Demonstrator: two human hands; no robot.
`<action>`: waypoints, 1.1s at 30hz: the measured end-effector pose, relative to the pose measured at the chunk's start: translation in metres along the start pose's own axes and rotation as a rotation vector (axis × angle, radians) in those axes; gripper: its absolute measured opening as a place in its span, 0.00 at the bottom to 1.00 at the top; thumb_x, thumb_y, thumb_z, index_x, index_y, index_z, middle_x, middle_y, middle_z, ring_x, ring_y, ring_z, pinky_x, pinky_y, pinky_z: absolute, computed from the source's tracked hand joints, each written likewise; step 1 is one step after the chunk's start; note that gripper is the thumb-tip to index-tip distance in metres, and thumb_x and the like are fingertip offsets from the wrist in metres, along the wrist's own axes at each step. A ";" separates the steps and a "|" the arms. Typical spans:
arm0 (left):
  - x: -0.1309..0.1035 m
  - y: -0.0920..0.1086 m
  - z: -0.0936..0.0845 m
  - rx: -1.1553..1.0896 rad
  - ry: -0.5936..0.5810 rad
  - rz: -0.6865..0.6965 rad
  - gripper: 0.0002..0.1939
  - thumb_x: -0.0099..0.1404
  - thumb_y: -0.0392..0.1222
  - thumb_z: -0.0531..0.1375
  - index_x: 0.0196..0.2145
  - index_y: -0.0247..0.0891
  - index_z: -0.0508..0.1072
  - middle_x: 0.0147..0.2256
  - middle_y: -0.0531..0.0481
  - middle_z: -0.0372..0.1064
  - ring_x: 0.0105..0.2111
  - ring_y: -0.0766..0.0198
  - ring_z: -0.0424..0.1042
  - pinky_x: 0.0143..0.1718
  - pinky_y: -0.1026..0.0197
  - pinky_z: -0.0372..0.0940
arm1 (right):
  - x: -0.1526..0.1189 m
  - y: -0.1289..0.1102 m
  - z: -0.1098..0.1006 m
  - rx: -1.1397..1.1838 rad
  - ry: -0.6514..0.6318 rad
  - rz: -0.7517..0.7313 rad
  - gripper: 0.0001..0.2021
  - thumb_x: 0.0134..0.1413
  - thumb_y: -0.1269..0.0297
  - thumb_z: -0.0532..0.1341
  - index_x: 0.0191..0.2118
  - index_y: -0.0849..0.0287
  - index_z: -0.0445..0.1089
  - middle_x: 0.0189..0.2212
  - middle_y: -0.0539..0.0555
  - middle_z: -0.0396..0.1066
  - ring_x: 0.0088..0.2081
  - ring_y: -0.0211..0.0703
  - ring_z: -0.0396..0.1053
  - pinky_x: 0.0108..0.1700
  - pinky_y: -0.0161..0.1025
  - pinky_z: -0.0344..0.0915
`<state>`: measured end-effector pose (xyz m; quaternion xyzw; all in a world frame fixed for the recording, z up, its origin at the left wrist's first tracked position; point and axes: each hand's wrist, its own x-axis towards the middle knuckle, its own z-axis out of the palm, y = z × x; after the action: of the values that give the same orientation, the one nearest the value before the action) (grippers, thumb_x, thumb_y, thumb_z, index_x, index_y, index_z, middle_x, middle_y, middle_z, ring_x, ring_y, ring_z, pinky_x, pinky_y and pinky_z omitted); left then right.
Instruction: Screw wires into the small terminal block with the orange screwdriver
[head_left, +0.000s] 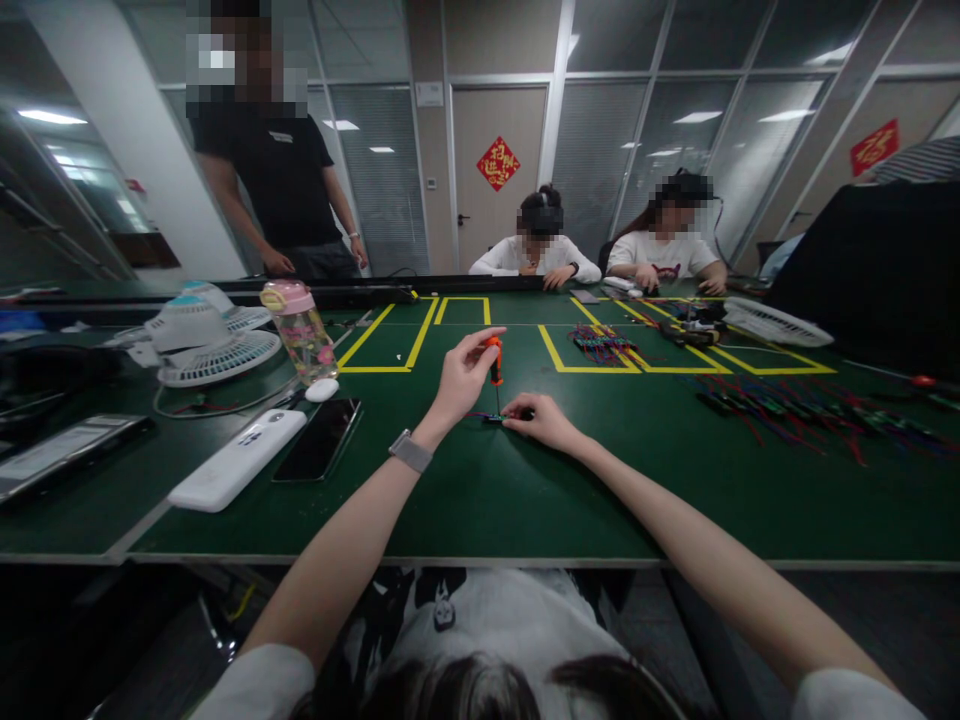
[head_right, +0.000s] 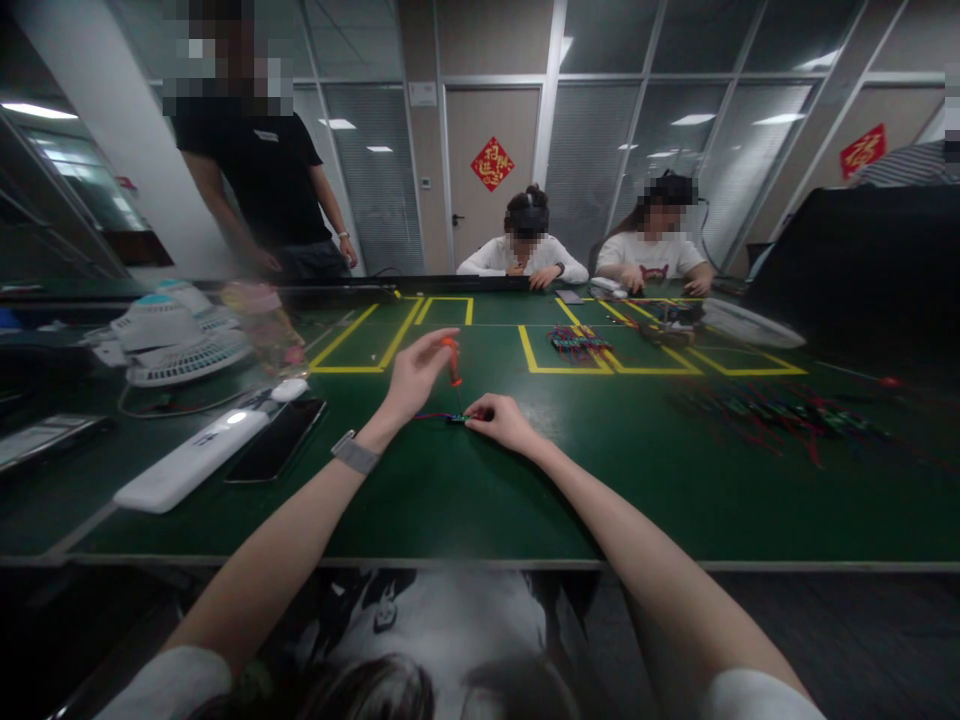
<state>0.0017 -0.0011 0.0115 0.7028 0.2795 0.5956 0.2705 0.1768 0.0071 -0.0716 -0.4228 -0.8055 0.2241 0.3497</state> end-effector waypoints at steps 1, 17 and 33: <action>-0.001 0.000 0.000 0.031 0.024 0.013 0.11 0.63 0.38 0.58 0.43 0.39 0.73 0.38 0.48 0.71 0.36 0.65 0.71 0.40 0.61 0.67 | 0.000 0.000 0.000 0.002 -0.001 -0.005 0.08 0.48 0.65 0.64 0.35 0.62 0.76 0.28 0.53 0.72 0.30 0.38 0.68 0.35 0.35 0.64; 0.000 0.000 -0.002 0.044 0.080 -0.005 0.10 0.63 0.39 0.59 0.42 0.39 0.75 0.39 0.47 0.72 0.38 0.63 0.73 0.42 0.60 0.68 | 0.000 -0.001 0.000 -0.009 0.003 0.006 0.08 0.47 0.65 0.64 0.35 0.61 0.77 0.28 0.53 0.72 0.29 0.38 0.68 0.35 0.36 0.64; 0.000 0.000 -0.004 0.123 0.085 0.010 0.09 0.61 0.40 0.60 0.41 0.40 0.75 0.39 0.48 0.70 0.37 0.65 0.71 0.39 0.63 0.68 | 0.000 -0.001 -0.001 0.000 -0.012 0.004 0.08 0.48 0.66 0.64 0.35 0.62 0.76 0.28 0.53 0.72 0.30 0.38 0.68 0.35 0.36 0.63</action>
<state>-0.0027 -0.0008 0.0116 0.6935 0.3233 0.6081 0.2114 0.1771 0.0070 -0.0706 -0.4229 -0.8067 0.2272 0.3445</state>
